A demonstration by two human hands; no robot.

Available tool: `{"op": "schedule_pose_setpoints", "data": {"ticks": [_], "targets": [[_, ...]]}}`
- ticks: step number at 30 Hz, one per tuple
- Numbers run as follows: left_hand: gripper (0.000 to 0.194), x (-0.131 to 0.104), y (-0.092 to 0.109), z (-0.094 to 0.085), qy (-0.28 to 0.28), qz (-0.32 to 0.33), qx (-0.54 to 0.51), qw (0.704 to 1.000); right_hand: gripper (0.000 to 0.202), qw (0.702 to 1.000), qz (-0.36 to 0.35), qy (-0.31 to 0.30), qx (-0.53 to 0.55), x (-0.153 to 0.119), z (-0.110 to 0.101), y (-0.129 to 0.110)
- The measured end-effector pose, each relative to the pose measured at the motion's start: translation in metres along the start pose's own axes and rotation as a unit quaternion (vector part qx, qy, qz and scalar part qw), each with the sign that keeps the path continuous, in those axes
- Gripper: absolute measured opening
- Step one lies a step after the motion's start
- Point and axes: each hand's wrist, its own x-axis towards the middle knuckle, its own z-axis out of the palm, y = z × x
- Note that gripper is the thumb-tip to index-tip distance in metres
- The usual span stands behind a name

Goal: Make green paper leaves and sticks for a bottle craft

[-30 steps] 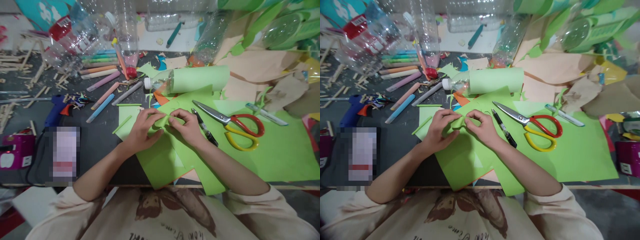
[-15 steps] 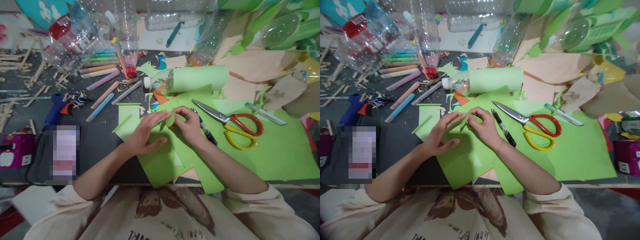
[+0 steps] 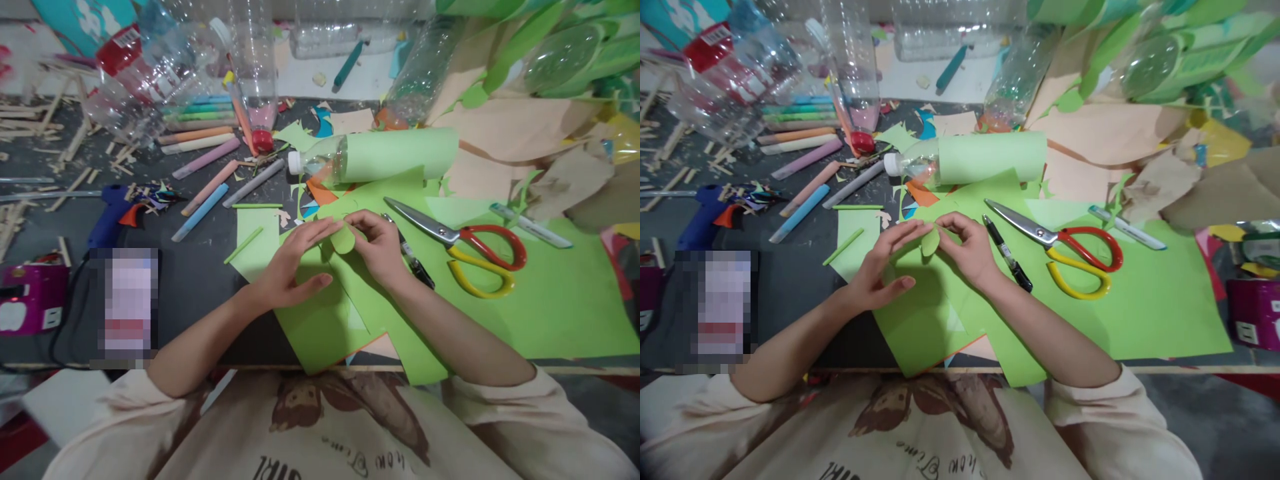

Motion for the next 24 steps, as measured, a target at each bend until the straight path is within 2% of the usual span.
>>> {"op": "schedule_pose_setpoints", "data": {"ticks": [6, 11, 16, 24], "targets": [[0.067, 0.0033, 0.0025, -0.0024, -0.021, 0.027, 0.046, 0.998, 0.027, 1.0, 0.011, 0.016, 0.016, -0.0013, 0.0016, -0.0013], [0.08, 0.0012, -0.0023, 0.0003, -0.05, 0.042, 0.062, 0.996, 0.029, 0.998, 0.027, -0.002, 0.053, -0.0016, 0.0008, -0.0008], [0.082, 0.0009, -0.0025, 0.0016, -0.069, 0.041, 0.082, 0.993, 0.037, 0.993, 0.085, -0.017, 0.081, -0.0014, 0.0015, -0.0029], [0.079, -0.0008, -0.0019, 0.0016, -0.048, 0.03, 0.037, 0.998, 0.035, 0.992, 0.082, -0.033, 0.093, -0.0026, 0.0026, -0.0049]]}}
